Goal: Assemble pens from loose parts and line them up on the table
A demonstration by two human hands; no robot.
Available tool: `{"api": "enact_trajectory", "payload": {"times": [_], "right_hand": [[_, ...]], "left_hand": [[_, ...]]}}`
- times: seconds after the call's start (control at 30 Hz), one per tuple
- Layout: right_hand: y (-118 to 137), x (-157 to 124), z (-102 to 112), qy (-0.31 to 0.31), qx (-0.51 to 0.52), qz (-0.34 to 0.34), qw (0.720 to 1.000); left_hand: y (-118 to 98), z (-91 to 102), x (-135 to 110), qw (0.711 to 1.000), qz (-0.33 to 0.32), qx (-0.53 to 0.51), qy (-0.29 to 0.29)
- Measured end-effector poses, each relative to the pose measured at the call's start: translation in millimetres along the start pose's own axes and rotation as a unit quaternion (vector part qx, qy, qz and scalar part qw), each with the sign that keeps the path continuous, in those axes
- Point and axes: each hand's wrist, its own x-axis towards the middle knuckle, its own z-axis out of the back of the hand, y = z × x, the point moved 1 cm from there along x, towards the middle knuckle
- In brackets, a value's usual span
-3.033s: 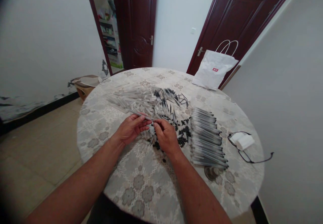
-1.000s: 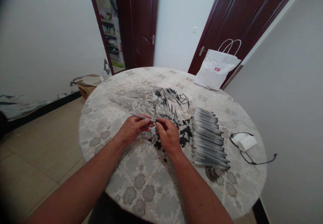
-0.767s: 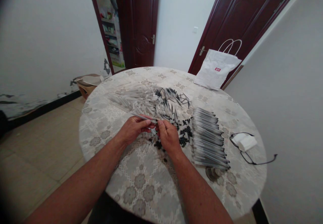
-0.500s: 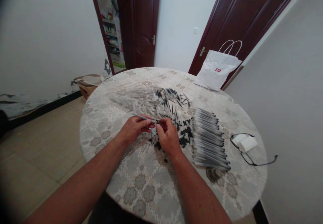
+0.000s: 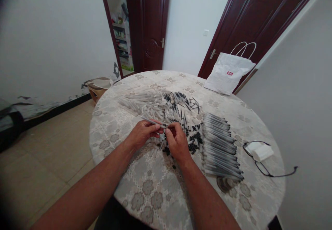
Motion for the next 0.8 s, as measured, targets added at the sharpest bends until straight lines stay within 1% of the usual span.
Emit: {"api": "enact_trajectory", "payload": {"times": [0.07,0.13,0.2,0.3,0.43,0.6,0.7,0.8], "right_hand": [[1.3,0.0,-0.3,0.005,-0.024,0.013,1.0],[0.1,0.5,-1.6,0.015,-0.032,0.01,0.999],[-2.8,1.0,-2.8,0.022,-0.012,-0.006,1.0],[-6.0,0.8,-2.6,0.007,0.015,-0.018,1.0],[-3.4,-0.2,-0.3,-0.01,-0.008,0.013,1.0],[1.4,-0.2,0.0,0.012,-0.044,0.023,0.999],[0.4,0.1,-1.9,0.029,-0.042,0.011,0.999],[-2.2,0.1,-3.3,0.022,-0.01,-0.014,1.0]], "left_hand": [[0.8,0.2,0.2,1.0,0.003,0.001,0.004],[1.6,0.0,0.2,1.0,0.004,0.002,0.012],[1.8,-0.5,0.1,1.0,0.004,0.004,0.015],[0.8,-1.1,-0.1,1.0,0.004,0.003,0.007],[0.6,-0.7,0.4,1.0,-0.002,0.001,-0.005],[3.1,-0.3,0.5,1.0,0.0,0.003,0.0],[3.1,-0.9,-0.2,1.0,0.007,0.001,0.01],[2.3,-0.8,0.0,1.0,0.004,-0.001,0.004]]}}
